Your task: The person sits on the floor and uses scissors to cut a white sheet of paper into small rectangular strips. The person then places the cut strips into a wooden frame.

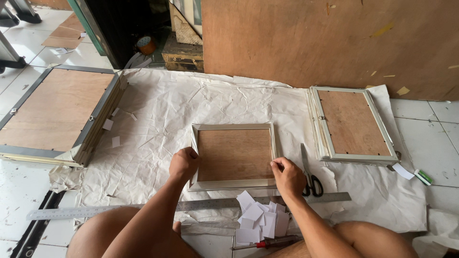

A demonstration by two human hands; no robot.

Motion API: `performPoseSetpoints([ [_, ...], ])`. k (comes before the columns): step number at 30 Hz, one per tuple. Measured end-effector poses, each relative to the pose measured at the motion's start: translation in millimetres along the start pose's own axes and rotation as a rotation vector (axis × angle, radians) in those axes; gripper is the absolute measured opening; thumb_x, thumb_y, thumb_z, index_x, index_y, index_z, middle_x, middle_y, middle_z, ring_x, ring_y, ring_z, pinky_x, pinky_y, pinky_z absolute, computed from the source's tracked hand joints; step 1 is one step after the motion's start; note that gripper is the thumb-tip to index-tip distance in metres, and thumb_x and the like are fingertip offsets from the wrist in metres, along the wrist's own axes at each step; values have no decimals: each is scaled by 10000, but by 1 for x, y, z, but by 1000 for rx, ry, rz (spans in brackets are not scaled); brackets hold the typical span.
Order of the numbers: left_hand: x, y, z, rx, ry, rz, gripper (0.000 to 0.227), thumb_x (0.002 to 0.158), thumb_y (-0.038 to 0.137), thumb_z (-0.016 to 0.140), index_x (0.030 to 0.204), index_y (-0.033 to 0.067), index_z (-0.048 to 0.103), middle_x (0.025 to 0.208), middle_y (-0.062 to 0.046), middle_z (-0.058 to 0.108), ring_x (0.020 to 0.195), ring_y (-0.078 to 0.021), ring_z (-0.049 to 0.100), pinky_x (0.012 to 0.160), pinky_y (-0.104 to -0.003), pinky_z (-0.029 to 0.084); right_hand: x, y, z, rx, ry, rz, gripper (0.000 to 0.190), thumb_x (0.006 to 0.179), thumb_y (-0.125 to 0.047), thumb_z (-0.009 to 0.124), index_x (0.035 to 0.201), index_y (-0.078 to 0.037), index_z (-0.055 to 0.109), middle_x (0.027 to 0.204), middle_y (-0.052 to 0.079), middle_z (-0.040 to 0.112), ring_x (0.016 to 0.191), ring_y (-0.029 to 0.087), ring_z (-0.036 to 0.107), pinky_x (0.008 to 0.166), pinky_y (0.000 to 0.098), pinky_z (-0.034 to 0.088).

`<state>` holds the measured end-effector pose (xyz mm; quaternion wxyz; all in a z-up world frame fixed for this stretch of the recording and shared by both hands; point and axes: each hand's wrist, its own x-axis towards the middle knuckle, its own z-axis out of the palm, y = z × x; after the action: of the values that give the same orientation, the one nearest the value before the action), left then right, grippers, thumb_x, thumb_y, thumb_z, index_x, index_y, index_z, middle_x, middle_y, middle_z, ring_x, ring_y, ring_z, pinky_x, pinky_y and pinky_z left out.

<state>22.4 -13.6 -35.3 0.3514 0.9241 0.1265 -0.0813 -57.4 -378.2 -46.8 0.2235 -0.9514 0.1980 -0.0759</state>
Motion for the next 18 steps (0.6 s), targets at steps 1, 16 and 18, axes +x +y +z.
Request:
performPoseSetpoints([
  [1,-1,2,-1,-1,0,0,221,852,320,706,956,204,862,958,-199,834,1079,-450,800,920,-531,628,-1,-1,-1,0,0,-1,151,1014,-538,764,1095,-426,825,1084,-106,869,1120,233,833,935,456,679],
  [16,4,-7,3,44,-67,54,235,869,395,723,1008,287,877,1008,-88,862,1106,-395,811,974,-522,650,-5,-9,-7,0,-78,23,177,1036,-557,727,1150,-464,825,1187,-95,875,1176,253,827,973,465,682],
  [18,2,-6,1,52,-68,71,241,878,386,719,1015,280,886,1010,-93,867,1095,-403,812,972,-526,652,-6,-9,-8,2,-79,30,176,1031,-543,733,1150,-460,833,1192,-92,877,1176,257,828,976,467,681],
])
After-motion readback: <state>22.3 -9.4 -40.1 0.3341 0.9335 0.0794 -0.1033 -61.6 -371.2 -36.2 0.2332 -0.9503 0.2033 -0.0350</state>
